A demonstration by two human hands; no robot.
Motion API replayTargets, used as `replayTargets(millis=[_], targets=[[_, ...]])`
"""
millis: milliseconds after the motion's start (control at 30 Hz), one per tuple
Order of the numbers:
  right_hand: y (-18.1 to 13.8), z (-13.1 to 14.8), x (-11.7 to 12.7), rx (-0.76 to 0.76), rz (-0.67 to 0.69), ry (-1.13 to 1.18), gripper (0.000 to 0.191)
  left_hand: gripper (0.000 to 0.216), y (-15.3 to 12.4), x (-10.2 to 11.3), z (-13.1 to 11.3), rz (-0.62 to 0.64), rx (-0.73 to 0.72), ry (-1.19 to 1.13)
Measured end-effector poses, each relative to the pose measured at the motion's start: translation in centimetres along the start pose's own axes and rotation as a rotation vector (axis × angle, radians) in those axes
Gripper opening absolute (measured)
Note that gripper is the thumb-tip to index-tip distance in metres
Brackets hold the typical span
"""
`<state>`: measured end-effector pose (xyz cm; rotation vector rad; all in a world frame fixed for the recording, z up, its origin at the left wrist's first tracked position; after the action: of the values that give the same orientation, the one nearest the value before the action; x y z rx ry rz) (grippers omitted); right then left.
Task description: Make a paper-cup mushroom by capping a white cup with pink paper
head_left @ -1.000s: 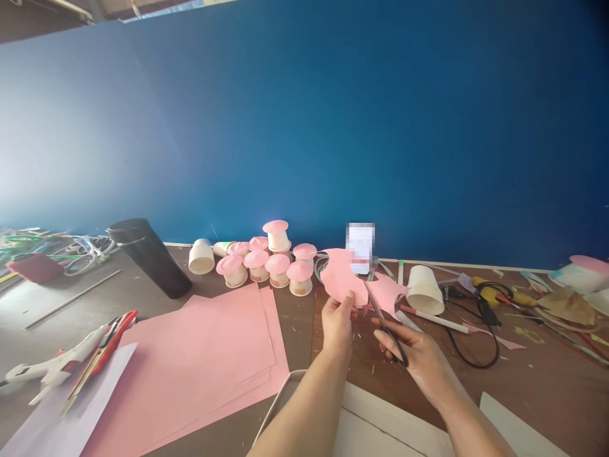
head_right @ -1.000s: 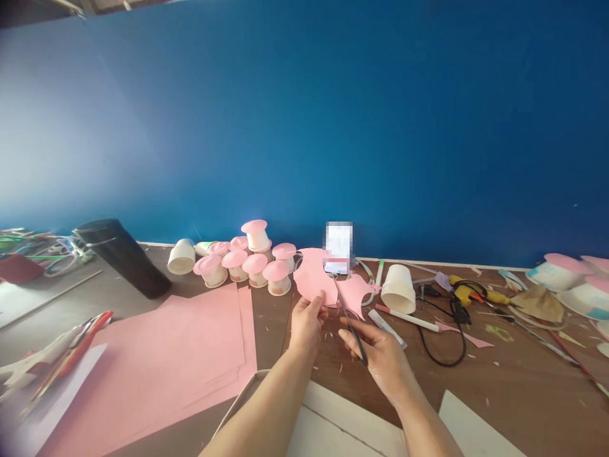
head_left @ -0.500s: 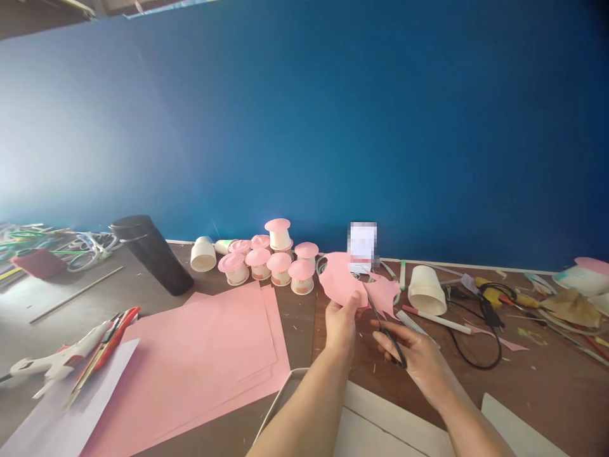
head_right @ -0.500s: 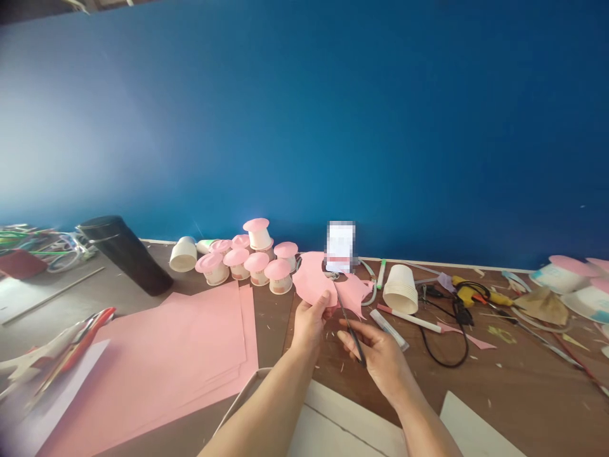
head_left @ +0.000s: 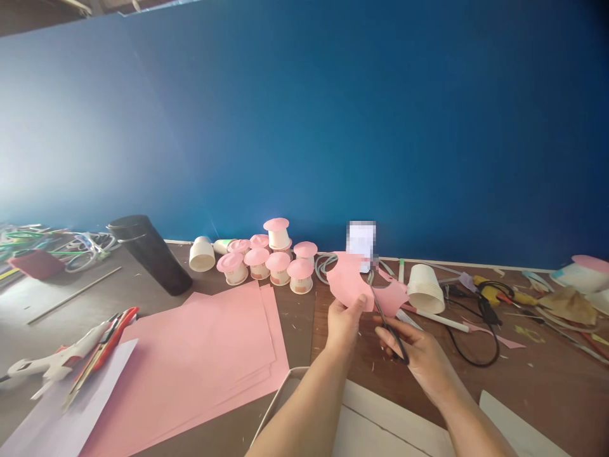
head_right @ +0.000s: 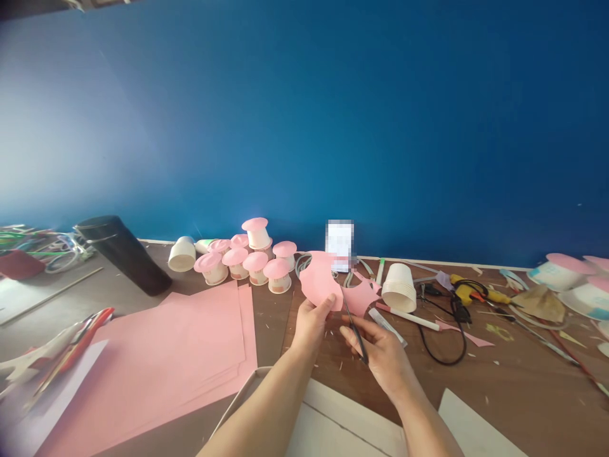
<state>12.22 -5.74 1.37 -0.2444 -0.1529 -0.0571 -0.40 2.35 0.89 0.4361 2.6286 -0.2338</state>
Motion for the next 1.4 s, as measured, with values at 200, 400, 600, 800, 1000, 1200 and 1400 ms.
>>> replayTargets(millis=[200,400,600,800,1000,1200,1400], targets=[[-0.1,0.2,0.0,0.007,-0.016,-0.009,0.054,0.032,0.0,0.0,-0.1,-0.013,0.004,-0.026],[-0.1,0.4,-0.1,-0.001,-0.032,-0.045,0.056,0.029,-0.1,0.0,-0.3,0.003,0.001,-0.024],[-0.3,0.7,-0.2,-0.012,-0.036,-0.044,0.057,0.031,0.1,0.0,-0.2,0.001,0.004,-0.047],[-0.6,1.3,-0.4,-0.006,-0.035,-0.03,0.055,0.033,0.2,0.1,0.0,0.003,-0.013,-0.022],[-0.7,1.4,-0.5,0.011,-0.031,-0.076,0.052,0.035,0.4,0.4,0.1,-0.009,-0.013,-0.018],[-0.6,1.6,-0.5,0.01,-0.033,-0.084,0.051,0.035,0.1,0.4,-0.7,-0.048,-0.009,0.007],[-0.6,1.4,-0.5,-0.007,-0.033,-0.079,0.05,0.033,0.0,0.3,-1.0,-0.049,-0.011,0.001]])
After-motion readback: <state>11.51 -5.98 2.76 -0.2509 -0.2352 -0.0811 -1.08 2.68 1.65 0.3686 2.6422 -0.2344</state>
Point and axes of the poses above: each hand's wrist, its own y-axis towards the middle knuckle, its own x-axis out of the back of the hand, z = x × y, the point moved 4 cm from there along y, towards the middle knuckle, and after that the axes turned 12 degrees about z, right-handed, at the moved point
